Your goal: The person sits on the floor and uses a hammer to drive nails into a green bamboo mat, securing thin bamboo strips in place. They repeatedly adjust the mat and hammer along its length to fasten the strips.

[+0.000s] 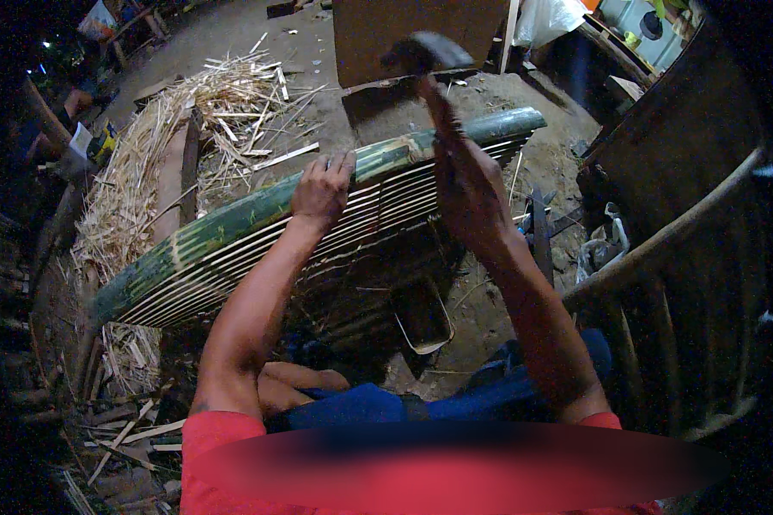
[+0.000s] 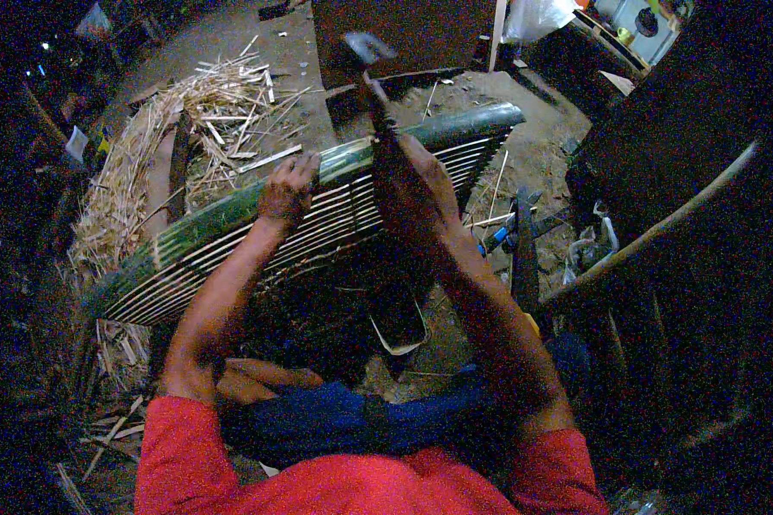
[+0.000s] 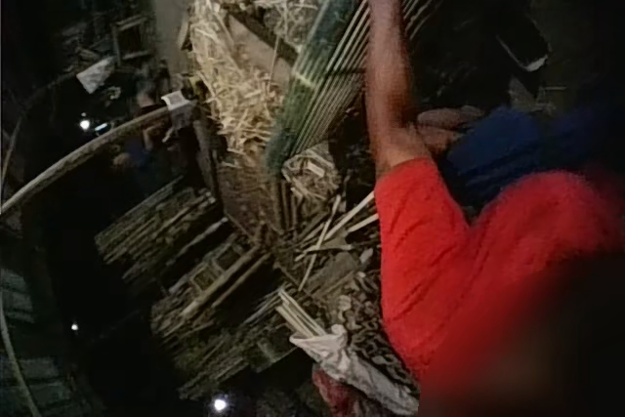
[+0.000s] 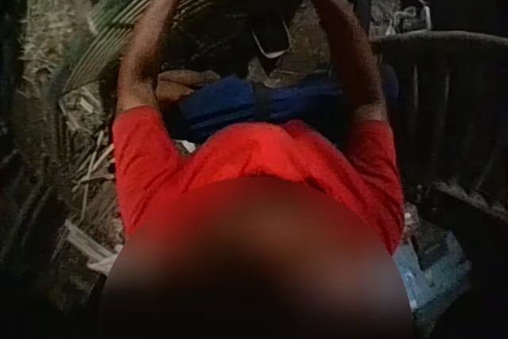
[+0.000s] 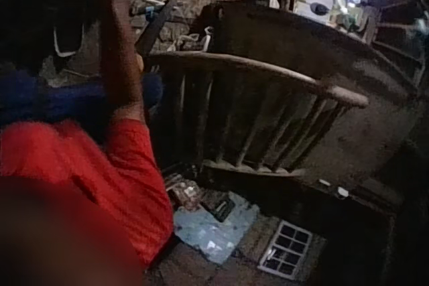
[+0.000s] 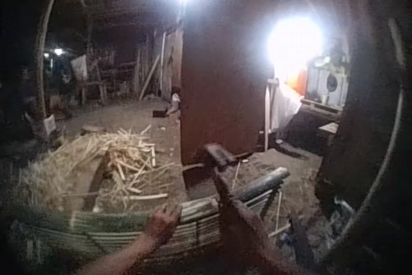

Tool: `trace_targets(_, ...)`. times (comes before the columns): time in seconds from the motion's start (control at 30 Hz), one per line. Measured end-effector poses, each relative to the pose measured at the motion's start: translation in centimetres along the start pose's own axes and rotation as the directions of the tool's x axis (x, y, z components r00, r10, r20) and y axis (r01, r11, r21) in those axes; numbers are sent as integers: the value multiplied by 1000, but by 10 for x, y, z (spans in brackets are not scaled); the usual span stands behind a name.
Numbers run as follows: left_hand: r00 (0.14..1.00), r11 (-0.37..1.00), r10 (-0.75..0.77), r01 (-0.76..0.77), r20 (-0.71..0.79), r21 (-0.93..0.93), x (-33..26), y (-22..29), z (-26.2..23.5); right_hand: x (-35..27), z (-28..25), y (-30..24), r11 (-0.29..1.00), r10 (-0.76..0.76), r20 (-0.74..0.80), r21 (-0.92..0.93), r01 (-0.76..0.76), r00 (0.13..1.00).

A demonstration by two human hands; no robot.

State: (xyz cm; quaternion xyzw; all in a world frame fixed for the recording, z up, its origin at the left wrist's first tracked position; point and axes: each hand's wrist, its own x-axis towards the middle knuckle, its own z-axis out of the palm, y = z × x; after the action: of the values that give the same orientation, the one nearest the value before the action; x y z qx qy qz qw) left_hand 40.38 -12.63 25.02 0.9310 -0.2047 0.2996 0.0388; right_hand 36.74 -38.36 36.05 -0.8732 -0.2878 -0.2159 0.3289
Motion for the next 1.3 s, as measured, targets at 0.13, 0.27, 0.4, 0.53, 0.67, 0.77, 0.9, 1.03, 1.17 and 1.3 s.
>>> trace_targets(0.13,997,1000,-6,3,76,29,2,0,2,2,9,-2,928,352,460,-284,-241,815)
trace_targets(0.27,976,995,-21,42,216,-91,-9,-11,-5,5,22,-5,911,394,312,-255,-324,864)
trace_targets(0.4,921,990,-141,138,364,32,-50,-47,-42,-15,47,-5,983,182,12,30,-183,983)
trace_targets(0.53,847,978,-189,207,496,20,-102,-96,-99,-40,113,-7,720,506,162,462,-519,847)
trace_targets(0.67,824,957,-283,274,491,92,-127,-93,-126,-35,163,-5,600,541,34,684,-414,841)
trace_targets(0.77,812,948,-311,304,494,98,-118,-81,-129,-27,165,2,534,605,4,739,-410,796)
trace_targets(0.9,833,941,-296,337,467,-6,-85,-67,-117,-13,143,32,520,584,58,739,-428,810)
trace_targets(1.03,834,935,-282,349,474,-59,-38,-33,-85,8,105,93,676,478,-159,695,-246,864)
trace_targets(1.17,794,924,-256,369,551,-104,36,18,-39,22,39,152,718,543,-10,524,-458,840)
trace_targets(1.3,828,937,-172,305,533,-171,86,61,-3,18,16,157,957,230,-205,-130,-259,951)
